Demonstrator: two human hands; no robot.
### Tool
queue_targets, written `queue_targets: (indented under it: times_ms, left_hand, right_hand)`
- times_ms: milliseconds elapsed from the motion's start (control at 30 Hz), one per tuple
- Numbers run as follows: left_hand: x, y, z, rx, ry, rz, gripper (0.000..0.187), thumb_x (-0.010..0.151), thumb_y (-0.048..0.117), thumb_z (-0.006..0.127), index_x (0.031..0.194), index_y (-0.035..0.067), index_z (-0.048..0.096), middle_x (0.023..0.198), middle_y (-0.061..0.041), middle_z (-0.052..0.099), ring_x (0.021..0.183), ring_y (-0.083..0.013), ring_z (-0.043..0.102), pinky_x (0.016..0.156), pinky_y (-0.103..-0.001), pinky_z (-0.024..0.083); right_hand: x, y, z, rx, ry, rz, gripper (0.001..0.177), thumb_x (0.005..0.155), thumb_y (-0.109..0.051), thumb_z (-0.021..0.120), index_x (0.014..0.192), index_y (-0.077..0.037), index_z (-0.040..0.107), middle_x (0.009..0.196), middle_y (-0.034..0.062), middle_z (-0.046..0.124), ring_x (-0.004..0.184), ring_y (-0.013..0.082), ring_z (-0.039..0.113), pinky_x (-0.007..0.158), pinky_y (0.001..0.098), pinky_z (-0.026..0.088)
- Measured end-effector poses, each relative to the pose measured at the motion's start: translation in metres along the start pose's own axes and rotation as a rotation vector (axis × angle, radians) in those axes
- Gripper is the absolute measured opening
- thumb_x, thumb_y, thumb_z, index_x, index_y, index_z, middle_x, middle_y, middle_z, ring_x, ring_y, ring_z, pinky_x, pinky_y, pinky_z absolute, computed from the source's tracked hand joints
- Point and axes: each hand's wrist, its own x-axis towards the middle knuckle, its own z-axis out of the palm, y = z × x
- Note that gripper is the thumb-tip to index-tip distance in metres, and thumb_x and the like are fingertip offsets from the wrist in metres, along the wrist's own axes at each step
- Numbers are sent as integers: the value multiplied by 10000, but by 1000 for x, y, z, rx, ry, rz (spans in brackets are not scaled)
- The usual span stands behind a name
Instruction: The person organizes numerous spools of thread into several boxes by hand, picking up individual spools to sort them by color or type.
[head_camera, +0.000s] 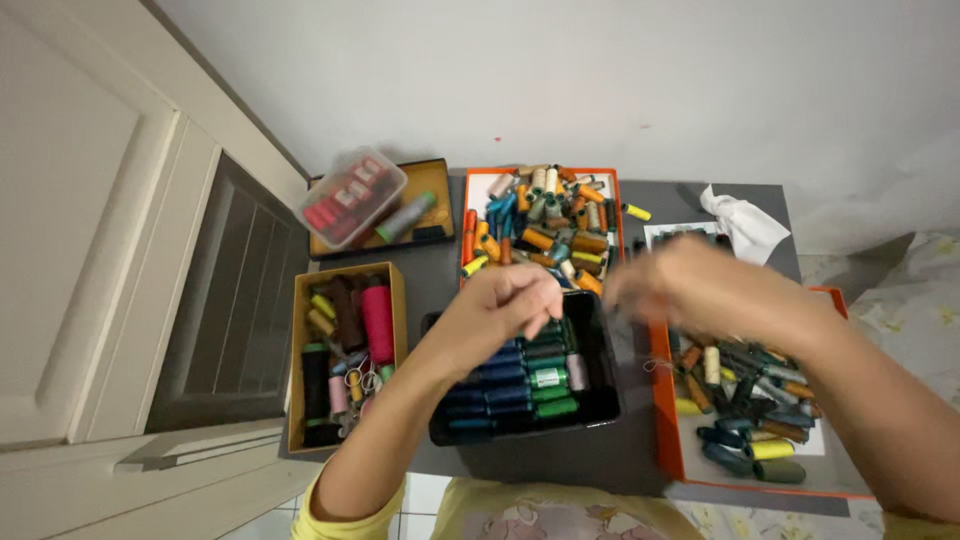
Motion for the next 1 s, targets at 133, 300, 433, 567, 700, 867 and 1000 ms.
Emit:
queue_targets:
  times_ms: [133,300,433,567,700,867,1000]
  left_hand:
    - [0,-2,6,2,-47,-27,320,1061,288,526,892,50,658,641,50,512,620,-40,428,570,-238,328]
    - [3,-8,1,-10,33,-22,315,1063,272,533,877,48,654,646,50,519,623,-39,436,575,-235,343]
    - [2,-17,6,-66,83,-37,314,1069,257,543,876,37,655,649,43,511,637,-42,444,592,-234,357]
    - [-1,-19,-5,-11,49,62,280,1045,228,551,882,33,670,658,36,544,636,-49,484,599,-242,387]
    - [11,-37,6,4,6,102,288,1061,237,543,880,44,658,668,39,554,629,-47,510,614,-242,426]
    - [6,-37,-3,-6,49,111,277,1043,225,559,879,41,684,672,40,592,627,-44,532,613,-240,443]
    - [-3,-30,0,78,94,106,282,1038,219,566,857,38,683,646,20,575,623,-53,535,594,-246,430]
  right_hand:
    - [-7,-3,-4,287,278,182,186,869,-129,743,1044,-78,775,984,68,809,734,193,791,648,325,666]
    - [4,3,10,80,57,109,194,836,-135,744,1027,-115,771,954,32,822,684,172,785,601,341,610]
    - [-16,18,35,593,309,-280,136,888,-65,777,1024,-73,773,1010,98,803,806,200,752,794,405,562]
    - [5,32,63,9,2,244,230,809,-38,746,1005,-134,817,1011,49,804,778,156,791,657,303,605]
    - [-4,33,46,521,506,-8,219,924,-20,769,1143,-27,766,1088,142,777,904,218,716,770,314,597]
    - [5,14,49,-76,51,153,331,749,-8,794,1074,-68,804,1016,85,815,803,184,766,722,293,612]
    - [-5,8,44,398,459,36,205,903,-32,767,1107,-45,751,1109,95,771,944,190,762,826,322,598]
